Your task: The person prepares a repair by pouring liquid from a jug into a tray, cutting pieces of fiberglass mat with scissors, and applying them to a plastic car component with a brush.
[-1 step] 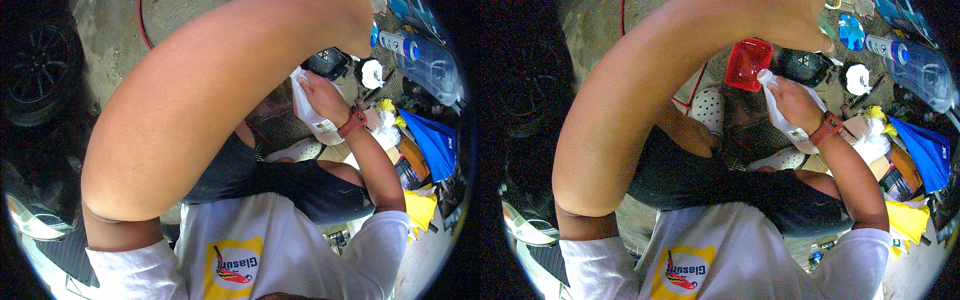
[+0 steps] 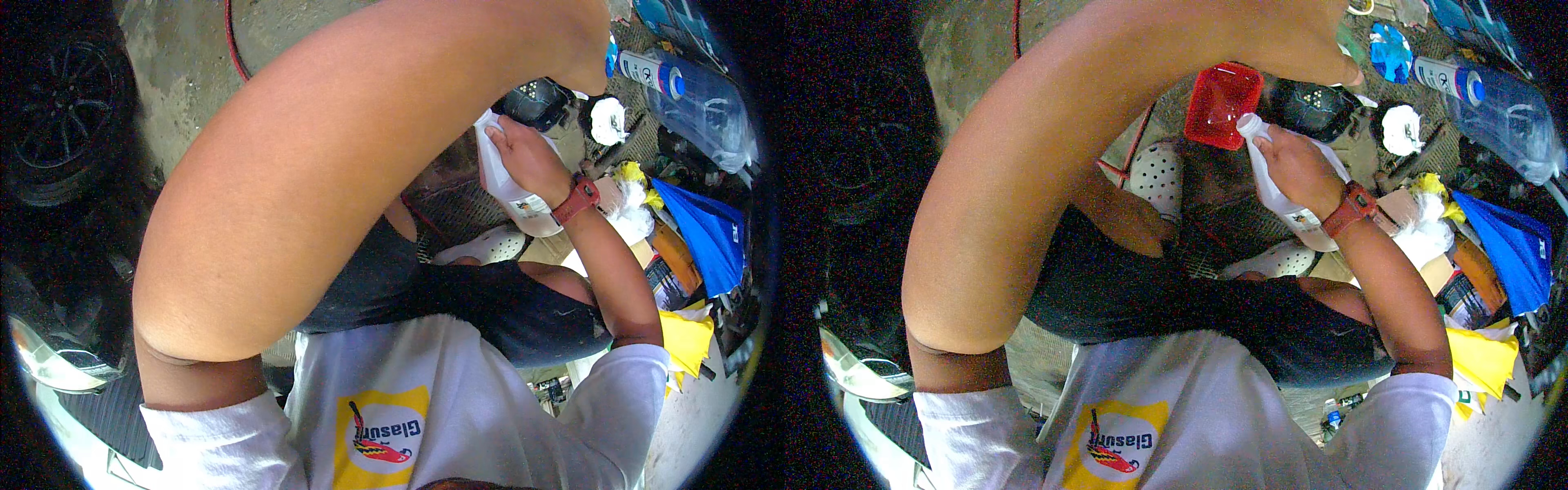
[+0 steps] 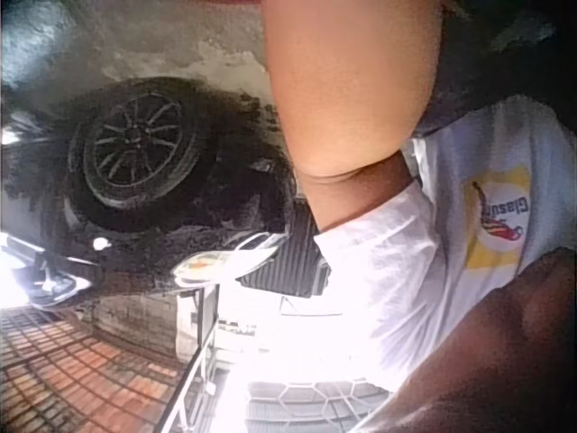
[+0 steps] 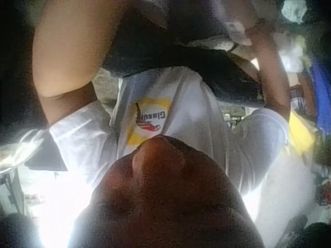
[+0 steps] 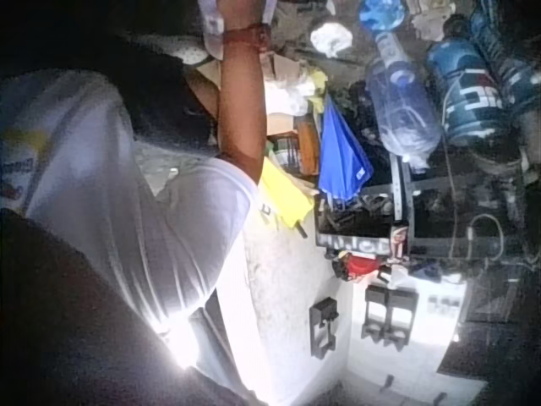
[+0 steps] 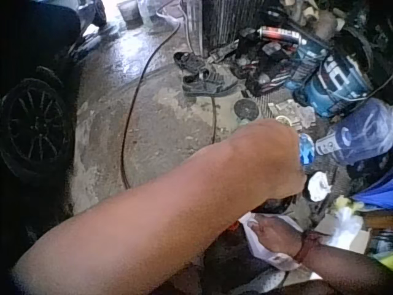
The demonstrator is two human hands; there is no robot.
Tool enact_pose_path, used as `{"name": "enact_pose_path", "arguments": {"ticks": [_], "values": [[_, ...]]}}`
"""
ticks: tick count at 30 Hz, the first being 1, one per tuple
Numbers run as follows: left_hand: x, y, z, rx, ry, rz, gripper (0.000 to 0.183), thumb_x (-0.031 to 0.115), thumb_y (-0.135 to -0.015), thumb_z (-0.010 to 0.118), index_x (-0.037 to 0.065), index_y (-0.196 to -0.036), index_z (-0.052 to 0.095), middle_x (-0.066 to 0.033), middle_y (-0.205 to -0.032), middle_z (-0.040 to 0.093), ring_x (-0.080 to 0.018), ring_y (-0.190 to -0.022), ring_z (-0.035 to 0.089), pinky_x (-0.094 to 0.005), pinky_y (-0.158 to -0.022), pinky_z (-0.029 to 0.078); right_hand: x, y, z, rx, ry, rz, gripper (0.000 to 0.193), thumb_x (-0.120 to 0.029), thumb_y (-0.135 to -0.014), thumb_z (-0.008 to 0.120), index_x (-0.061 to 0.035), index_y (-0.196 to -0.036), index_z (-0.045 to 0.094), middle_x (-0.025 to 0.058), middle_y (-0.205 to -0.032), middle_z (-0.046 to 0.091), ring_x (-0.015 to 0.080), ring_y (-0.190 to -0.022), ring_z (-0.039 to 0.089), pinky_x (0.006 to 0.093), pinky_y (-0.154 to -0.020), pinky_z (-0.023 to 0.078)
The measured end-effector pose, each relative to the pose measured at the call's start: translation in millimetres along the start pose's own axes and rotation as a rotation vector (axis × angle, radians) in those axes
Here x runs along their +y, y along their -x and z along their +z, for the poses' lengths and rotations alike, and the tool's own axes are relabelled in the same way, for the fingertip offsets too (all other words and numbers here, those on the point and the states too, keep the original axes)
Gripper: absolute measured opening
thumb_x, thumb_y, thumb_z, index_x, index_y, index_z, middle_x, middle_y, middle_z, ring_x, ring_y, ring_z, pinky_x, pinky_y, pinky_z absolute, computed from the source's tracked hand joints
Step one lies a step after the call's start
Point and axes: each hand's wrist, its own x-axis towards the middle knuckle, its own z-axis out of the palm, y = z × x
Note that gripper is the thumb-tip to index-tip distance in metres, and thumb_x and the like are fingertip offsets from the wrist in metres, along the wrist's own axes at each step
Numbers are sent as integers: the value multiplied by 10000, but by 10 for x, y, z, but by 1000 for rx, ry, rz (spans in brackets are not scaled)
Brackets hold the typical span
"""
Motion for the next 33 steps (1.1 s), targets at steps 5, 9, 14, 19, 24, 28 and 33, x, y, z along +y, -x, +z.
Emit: {"name": "enact_pose_path", "arguments": {"ticks": [5, 9, 14, 19, 24, 28, 33], "values": [[245, 60, 161, 125, -156, -162, 323, 224, -785, 694, -12, -989, 779, -255, -1054, 737, -378, -1044, 722, -440, -912, 572, -45, 10, -20, 25, 10, -30, 342, -262, -1055, 531, 56, -1126, 635, 326, -966, 675, 518, -920, 647, 577, -825, 516], [239, -20, 75, 23, -151, -210, 317, 223, -801, 684, -7, -995, 783, -257, -1054, 737, -379, -1045, 721, -442, -911, 572, -66, 15, -14, 66, 5, -74, 347, -268, -1059, 522, 54, -1124, 633, 324, -947, 676, 520, -905, 648, 583, -815, 517], [58, -125, 174, -22, -223, -49, 317, 236, -805, 689, -12, -979, 784, -274, -1025, 733, -396, -1004, 725, -452, -891, 575, 8, 83, -6, 76, 15, -14, 352, -284, -1064, 515, 50, -1089, 621, 331, -938, 671, 521, -902, 647, 598, -805, 506], [-121, -101, 306, 20, -249, 51, 343, 287, -795, 725, -19, -943, 779, -271, -977, 735, -411, -954, 729, -463, -867, 577, -121, 215, -129, 76, -19, 19, 369, -310, -1071, 506, 43, -1118, 606, 331, -906, 665, 525, -873, 640, 607, -794, 497], [22, -91, 228, -284, -314, 75, 381, 311, -808, 751, -26, -983, 758, -269, -980, 731, -425, -954, 718, -476, -849, 570, -222, 568, -143, 197, 128, -126, 302, -221, -1052, 488, -37, -1245, 629, 273, -1305, 605, 431, -983, 672, 518, -869, 536], [-72, -125, 470, -291, -265, 135, 461, 376, -717, 865, 9, -962, 730, -160, -835, 742, -303, -803, 736, -402, -721, 572, -313, 711, -102, 220, 87, -130, 302, -173, -999, 520, -80, -1256, 651, 233, -1381, 577, 403, -976, 674, 494, -876, 550], [-19, -120, 546, -353, -266, 51, 459, 350, -636, 900, 23, -914, 733, -143, -818, 734, -308, -775, 720, -404, -723, 561, -486, 784, -74, 351, -168, -54, 274, -270, -1054, 519, -52, -1196, 603, 236, -1143, 655, 447, -850, 663, 553, -761, 522]]}}
